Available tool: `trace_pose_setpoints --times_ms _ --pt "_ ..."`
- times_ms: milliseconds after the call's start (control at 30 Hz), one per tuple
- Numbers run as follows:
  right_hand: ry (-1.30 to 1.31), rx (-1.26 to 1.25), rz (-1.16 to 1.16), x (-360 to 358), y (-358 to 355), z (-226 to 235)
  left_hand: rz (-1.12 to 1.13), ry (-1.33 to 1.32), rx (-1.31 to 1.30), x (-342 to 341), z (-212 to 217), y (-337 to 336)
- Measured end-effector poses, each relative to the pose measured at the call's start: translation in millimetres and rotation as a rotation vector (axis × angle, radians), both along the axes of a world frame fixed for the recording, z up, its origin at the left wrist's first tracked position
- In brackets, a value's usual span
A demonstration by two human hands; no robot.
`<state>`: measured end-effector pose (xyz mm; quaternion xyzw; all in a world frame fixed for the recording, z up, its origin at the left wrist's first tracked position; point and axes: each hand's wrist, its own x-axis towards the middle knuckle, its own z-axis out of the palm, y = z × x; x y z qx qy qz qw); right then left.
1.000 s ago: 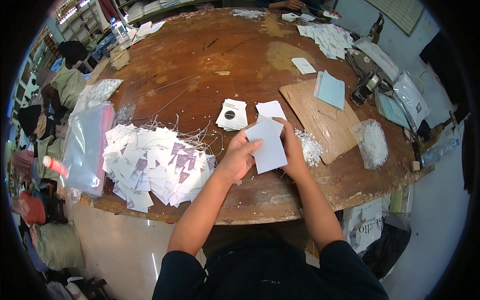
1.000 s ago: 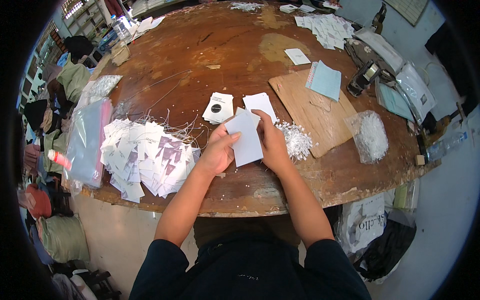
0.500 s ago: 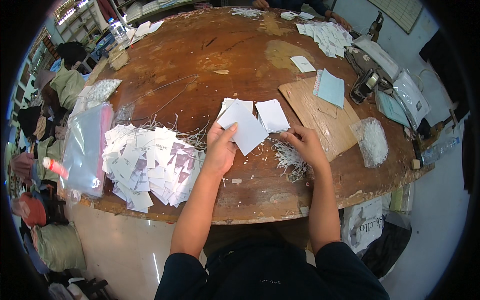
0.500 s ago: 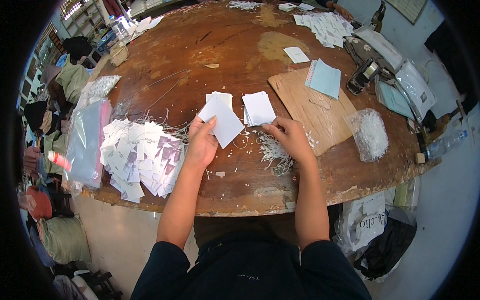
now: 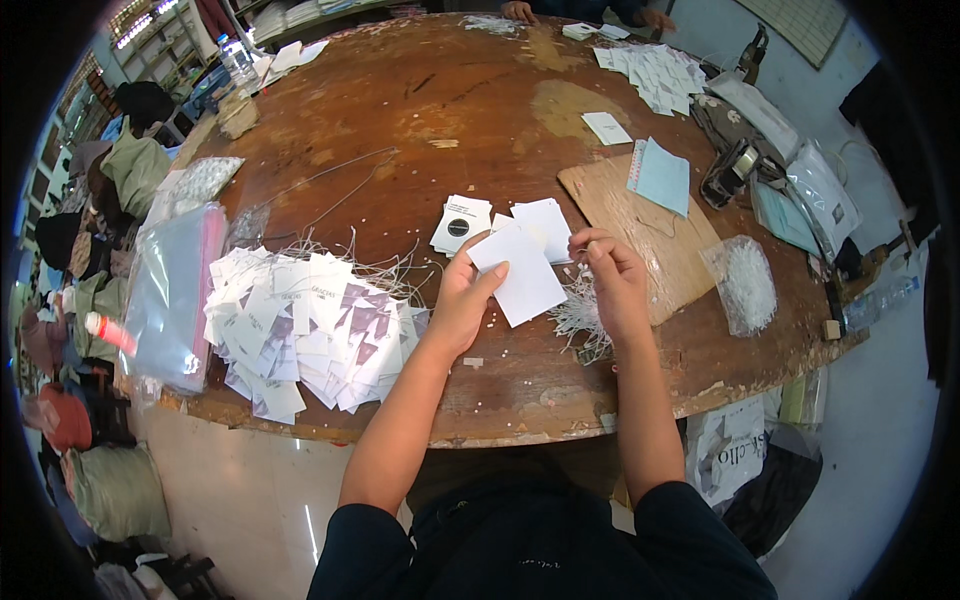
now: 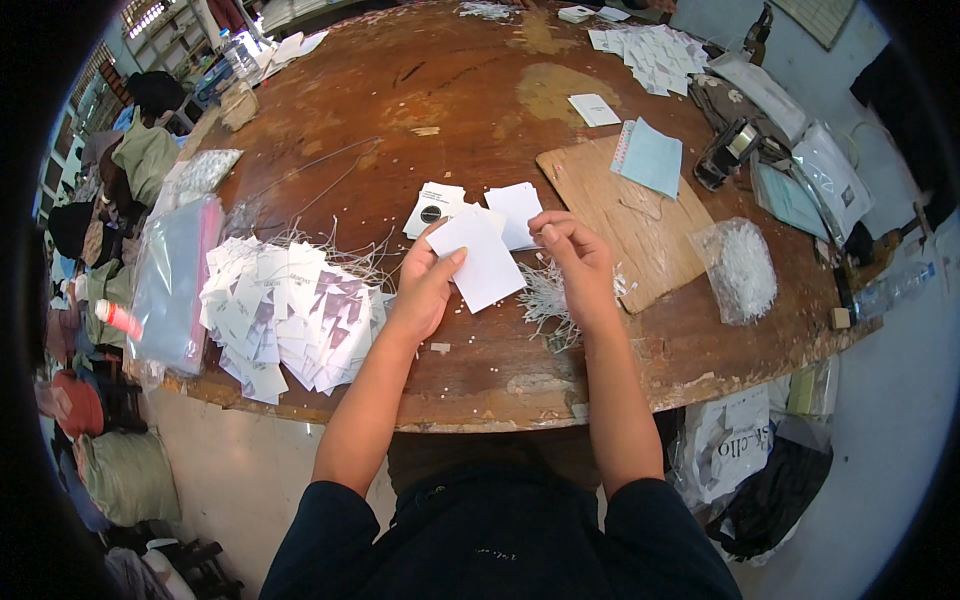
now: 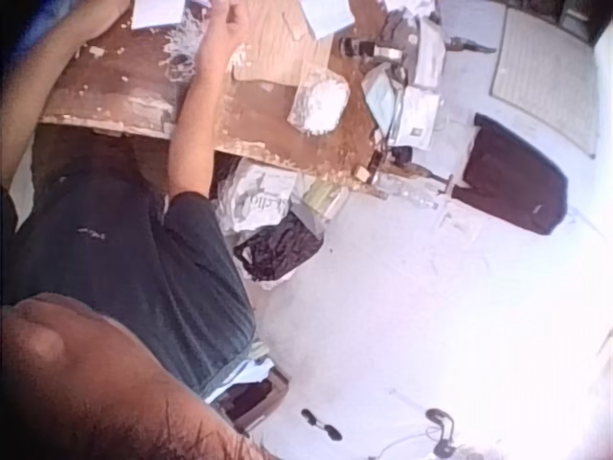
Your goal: The person repeatedly picks small white paper tags and inserts white plastic fasteners through a hole in each tag, then places the assembled units into a pile. The person also moves a plastic bag and a stack of tags on the table to access materials.
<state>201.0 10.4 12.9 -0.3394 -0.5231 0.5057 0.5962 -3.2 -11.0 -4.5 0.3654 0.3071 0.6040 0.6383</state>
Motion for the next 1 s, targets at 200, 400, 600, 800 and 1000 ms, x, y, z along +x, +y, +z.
trace_pose_setpoints --times_ms 200,400,600,800,1000 --pt "-0.242 -0.179 0.039 -1 -5 9 -0.159 0.05 0.0 -2 3 -4" --pt "-0.31 -0.046 0.078 -11 -9 2 -0.423 0.108 -0.036 1 0 -11" --pt "-0.282 -0.052 0.012 -8 -3 -3 -0.314 -0.056 -0.029 -3 1 -7" --pt "-0.728 0.097 -0.154 -3 0 4 -0.247 -0.08 -0.029 -12 10 -6" --pt "-0.354 0.092 0.105 -16 -9 2 -0.322 -0.015 -0.04 -8 8 -10"
